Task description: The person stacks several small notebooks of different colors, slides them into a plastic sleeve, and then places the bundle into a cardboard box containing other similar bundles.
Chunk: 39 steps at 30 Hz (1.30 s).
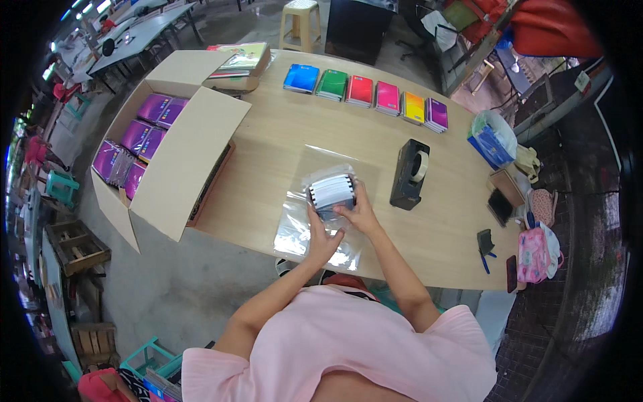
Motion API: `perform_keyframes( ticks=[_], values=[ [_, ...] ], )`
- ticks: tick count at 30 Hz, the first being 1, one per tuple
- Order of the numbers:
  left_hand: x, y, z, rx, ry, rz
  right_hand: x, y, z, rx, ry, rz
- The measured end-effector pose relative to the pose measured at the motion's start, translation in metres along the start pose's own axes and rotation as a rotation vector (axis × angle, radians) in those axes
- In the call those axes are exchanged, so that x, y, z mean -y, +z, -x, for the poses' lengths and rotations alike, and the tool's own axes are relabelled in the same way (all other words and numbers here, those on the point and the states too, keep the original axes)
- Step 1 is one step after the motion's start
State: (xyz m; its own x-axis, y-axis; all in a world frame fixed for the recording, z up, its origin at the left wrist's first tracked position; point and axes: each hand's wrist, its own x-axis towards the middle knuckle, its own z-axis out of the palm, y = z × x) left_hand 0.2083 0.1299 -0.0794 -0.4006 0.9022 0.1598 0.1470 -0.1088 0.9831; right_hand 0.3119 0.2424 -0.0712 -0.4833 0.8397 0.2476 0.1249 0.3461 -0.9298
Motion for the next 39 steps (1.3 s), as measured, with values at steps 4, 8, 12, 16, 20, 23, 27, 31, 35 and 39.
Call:
perform_keyframes(
  ticks=[4, 8, 12, 16, 20, 23, 27, 31, 35, 39],
  values=[
    [0.012, -0.012, -0.008, 0.203, 0.144, -0.115, -0.039, 0.013, 0.031, -0.089, 0.179, -0.352],
    [0.022, -0.032, -0.002, 0.097, 0.291, -0.499, -0.016, 0.003, 0.037, -0.056, 0.019, -0.078],
    [0.005, -0.063, -0.01, 0.013, 0.471, -0.41, 0.085, -0.07, 0.01, 0.098, -0.301, 0.422],
    [0.009, -0.081, -0.032, 0.252, 0.675, -0.483, 0.122, -0.085, -0.033, 0.743, -0.306, 0.761],
    [-0.011, -0.092, -0.049, 0.447, 0.594, -0.698, 0.093, -0.081, -0.064, 0.831, -0.442, 0.884],
    [-0.028, -0.1, -0.061, 0.591, 0.691, -0.857, 0.077, -0.078, -0.074, 0.839, -0.46, 0.83],
    [-0.051, -0.104, -0.086, 0.835, 0.664, -0.99, 0.081, -0.06, -0.077, 0.88, -0.302, 0.799],
    [-0.055, -0.105, -0.102, 0.943, 0.664, -1.102, 0.095, -0.044, -0.077, 0.703, -0.547, 0.826],
    [-0.051, -0.101, -0.104, 0.95, 0.672, -1.107, 0.068, -0.042, -0.073, 0.57, -0.566, 0.69],
    [-0.044, -0.097, -0.099, 0.853, 0.693, -0.96, 0.013, -0.033, -0.05, 0.463, 0.125, -0.023]
  ],
)
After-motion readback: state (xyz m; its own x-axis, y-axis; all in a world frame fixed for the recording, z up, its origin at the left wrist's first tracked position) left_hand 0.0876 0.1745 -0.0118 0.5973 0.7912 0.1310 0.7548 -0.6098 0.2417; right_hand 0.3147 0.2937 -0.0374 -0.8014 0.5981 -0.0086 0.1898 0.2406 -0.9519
